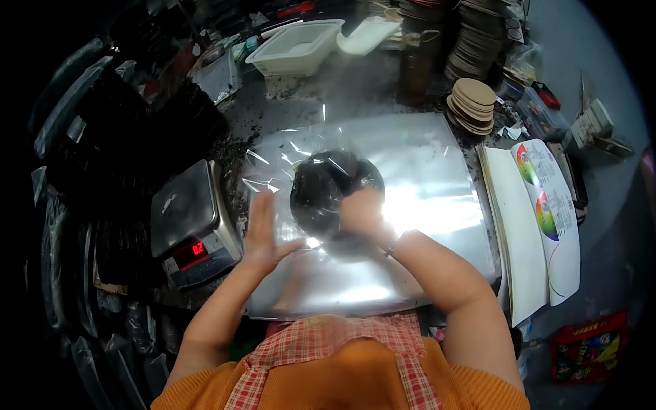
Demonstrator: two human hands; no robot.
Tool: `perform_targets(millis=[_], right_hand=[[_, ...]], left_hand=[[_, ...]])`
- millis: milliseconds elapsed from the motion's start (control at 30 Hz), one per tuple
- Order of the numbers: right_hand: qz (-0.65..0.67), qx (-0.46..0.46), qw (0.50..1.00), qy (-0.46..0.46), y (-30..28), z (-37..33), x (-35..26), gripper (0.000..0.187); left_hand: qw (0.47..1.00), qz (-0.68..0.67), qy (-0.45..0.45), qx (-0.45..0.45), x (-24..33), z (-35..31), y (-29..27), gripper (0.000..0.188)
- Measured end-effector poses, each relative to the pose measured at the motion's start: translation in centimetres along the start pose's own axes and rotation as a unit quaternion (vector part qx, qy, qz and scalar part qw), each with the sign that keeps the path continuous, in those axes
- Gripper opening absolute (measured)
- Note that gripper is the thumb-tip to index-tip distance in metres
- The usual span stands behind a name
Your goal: The person repeatedly measures dark tea leaves on a digital scale, places them into a cylindrical metal mold, and presses them by hand to form compact circular tea cakes.
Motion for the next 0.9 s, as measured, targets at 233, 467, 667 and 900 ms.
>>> perform_targets(millis=[233,467,667,900], right_hand=[[0.469,0.297,0.831,0.038,-4.9,-3.1,4.4,0.040],[0.163,0.169,0.971,-0.053,-2.5,0.2,0.6,0.044],[0.311,0.258,0.913,0.064,-2.5,-0.5,0.1,0.042],[0.110,0.222,0.969,0.012,0.4,1.2,0.0,0.028]], left_hand=[[0.955,0.010,-0.135,-0.264,2.6,7.8,5.5,0.031],[0.835,-0.507,-0.210,0.024,-6.1,7.5,1.3,0.037],[0.905,-0.415,0.024,-0.089,-2.2,11.7,3.9,0.018],[0.991,-0.007,0.137,0.003,1.7,11.0,5.6,0.015]])
Point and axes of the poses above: each hand's wrist, its own z-axis towards the middle knuckle, its own y-axis out of the palm, x = y × z, the point moved 4 cm from there along z, towards the middle knuckle, and after that the axes turned 10 degrees about -y, right-handed, at the moved point
